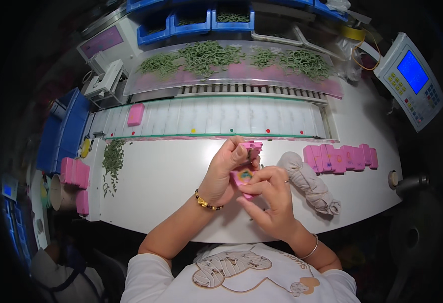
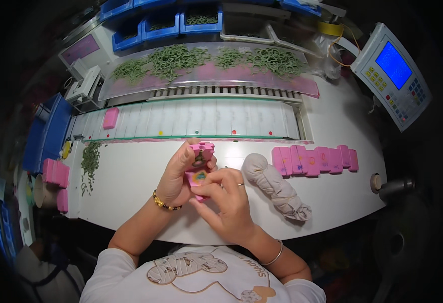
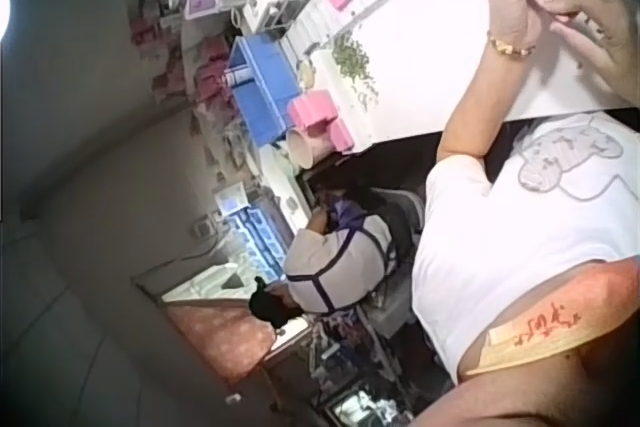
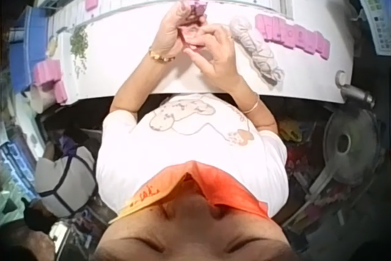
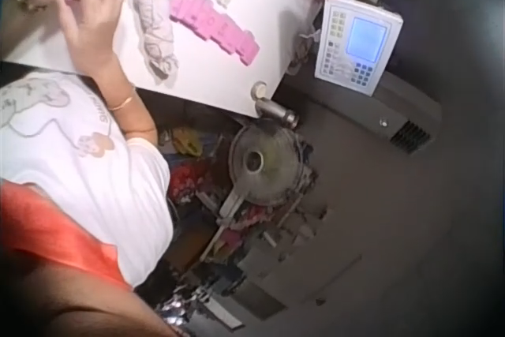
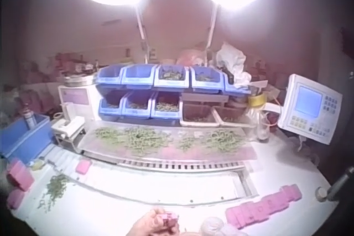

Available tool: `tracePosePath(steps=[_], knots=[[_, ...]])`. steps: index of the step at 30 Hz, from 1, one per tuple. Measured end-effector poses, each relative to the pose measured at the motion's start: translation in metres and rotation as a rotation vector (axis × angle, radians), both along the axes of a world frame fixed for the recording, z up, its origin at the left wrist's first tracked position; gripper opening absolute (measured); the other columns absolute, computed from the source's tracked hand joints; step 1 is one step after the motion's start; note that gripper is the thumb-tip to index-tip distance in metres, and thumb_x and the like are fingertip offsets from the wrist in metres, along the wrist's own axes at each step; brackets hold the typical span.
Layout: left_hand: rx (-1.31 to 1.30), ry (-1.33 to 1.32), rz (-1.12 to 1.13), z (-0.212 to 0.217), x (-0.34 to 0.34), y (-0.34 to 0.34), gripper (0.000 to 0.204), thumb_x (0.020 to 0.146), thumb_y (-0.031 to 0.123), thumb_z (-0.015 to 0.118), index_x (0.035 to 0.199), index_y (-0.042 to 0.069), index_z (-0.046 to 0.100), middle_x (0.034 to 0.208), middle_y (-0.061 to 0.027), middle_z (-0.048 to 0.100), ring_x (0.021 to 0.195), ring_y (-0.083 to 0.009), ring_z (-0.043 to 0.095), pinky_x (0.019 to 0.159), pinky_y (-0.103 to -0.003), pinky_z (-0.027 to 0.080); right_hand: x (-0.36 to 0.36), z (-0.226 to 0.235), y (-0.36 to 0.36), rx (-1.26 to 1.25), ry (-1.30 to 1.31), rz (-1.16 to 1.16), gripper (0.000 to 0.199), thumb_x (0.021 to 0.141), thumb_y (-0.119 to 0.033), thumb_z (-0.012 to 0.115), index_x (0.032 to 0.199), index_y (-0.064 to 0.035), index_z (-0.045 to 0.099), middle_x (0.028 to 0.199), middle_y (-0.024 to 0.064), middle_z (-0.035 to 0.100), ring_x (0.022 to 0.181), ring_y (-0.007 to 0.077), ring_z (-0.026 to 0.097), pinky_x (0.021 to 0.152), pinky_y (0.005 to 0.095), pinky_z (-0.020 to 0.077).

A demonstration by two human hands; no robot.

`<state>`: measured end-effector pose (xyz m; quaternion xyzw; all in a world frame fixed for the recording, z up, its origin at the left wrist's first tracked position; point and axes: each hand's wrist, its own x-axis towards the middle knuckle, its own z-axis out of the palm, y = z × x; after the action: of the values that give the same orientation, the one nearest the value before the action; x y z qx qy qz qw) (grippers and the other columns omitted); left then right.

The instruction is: Assembling small plastic toy components using molds and decorative pieces at a production station.

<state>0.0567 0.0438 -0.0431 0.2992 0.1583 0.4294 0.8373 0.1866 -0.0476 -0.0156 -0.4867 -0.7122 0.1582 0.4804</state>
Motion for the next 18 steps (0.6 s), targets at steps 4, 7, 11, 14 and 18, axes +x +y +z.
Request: tracePosePath(steps=[4,7,11,14,18], knots=[[-0.156,0.157,0.041,0.009,-0.007,0.003,0.031,0.098,0.039,0.055,0.089,0.01,0.051,0.07,-0.011,0.059,0.056,-0.0159,0.056,0.051,-0.027,0.049,-0.003,0.003,0.001,-0.009,-0.073,0.139,0.034,0.075,-0.012,0.079,0.108,-0.0066,0.069,0.101,0.0106,0.06,0.093,0.0296,0.056,0.084,0.0391,0.0464],[-0.142,0.145,0.085,0.006,-0.008,0.002,0.024,0.096,0.031,0.054,0.087,0.009,0.05,0.07,-0.0102,0.059,0.055,-0.0157,0.056,0.052,-0.027,0.048,0.002,0.007,0.002,-0.06,-0.007,0.156,0.036,0.078,-0.007,0.076,0.113,-0.004,0.069,0.102,0.0136,0.063,0.087,0.0271,0.061,0.075,0.0352,0.0501],[-0.073,0.217,0.098,0.0,-0.006,-0.003,0.023,0.095,0.027,0.052,0.083,0.007,0.05,0.069,-0.0089,0.057,0.056,-0.015,0.055,0.052,-0.027,0.046,0.001,0.013,0.008,-0.045,0.171,-0.078,0.037,0.08,0.002,0.072,0.117,-0.0012,0.066,0.101,0.0127,0.058,0.086,0.0197,0.059,0.067,0.028,0.0493],[-0.01,0.301,0.08,0.001,-0.003,-0.006,0.02,0.094,0.021,0.05,0.082,0.005,0.049,0.075,-0.0043,0.054,0.063,-0.0106,0.053,0.056,-0.024,0.043,-0.002,0.01,0.011,0.018,-0.006,-0.101,0.034,0.08,0.002,0.072,0.113,0.0001,0.064,0.1,0.0099,0.05,0.086,0.0217,0.055,0.067,0.0312,0.0467],[0.111,0.375,0.16,0.006,0.002,-0.011,0.015,0.094,0.017,0.049,0.086,0.005,0.049,0.082,-0.0016,0.052,0.064,-0.0072,0.05,0.058,-0.023,0.043,-0.005,0.011,0.015,-0.062,0.024,-0.183,0.024,0.079,0.002,0.072,0.101,0.0,0.063,0.098,0.0111,0.054,0.086,0.0226,0.056,0.068,0.0327,0.0459]])
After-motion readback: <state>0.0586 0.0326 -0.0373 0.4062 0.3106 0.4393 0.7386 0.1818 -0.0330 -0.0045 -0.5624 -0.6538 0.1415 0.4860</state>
